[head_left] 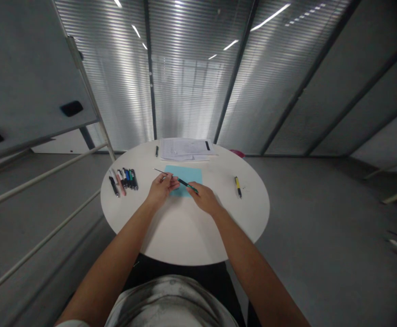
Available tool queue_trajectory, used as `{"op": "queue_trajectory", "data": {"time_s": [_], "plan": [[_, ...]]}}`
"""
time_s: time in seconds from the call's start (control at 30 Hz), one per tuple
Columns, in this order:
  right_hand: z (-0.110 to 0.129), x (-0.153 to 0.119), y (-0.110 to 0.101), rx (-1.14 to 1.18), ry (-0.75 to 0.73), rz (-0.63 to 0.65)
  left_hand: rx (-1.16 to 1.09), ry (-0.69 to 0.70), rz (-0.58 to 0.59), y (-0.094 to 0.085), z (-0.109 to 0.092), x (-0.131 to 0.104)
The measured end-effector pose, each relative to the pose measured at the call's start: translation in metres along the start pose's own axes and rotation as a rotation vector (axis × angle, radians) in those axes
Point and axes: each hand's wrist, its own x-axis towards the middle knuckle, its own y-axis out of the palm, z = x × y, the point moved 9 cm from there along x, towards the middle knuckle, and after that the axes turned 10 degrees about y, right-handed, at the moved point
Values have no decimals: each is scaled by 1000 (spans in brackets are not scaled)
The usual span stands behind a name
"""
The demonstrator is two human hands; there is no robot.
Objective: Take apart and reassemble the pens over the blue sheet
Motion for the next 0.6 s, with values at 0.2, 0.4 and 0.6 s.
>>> {"op": "queue_trajectory", "data": {"time_s": [0.2, 0.4, 0.6], "plan": [[0, 0, 0, -4, 4, 12, 60, 31, 46, -1, 3, 2], [-2, 1, 2, -1, 17, 8, 144, 25, 101, 3, 5, -1], [-4, 1, 4, -16, 39, 18, 156, -8, 148, 5, 6, -4]]}}
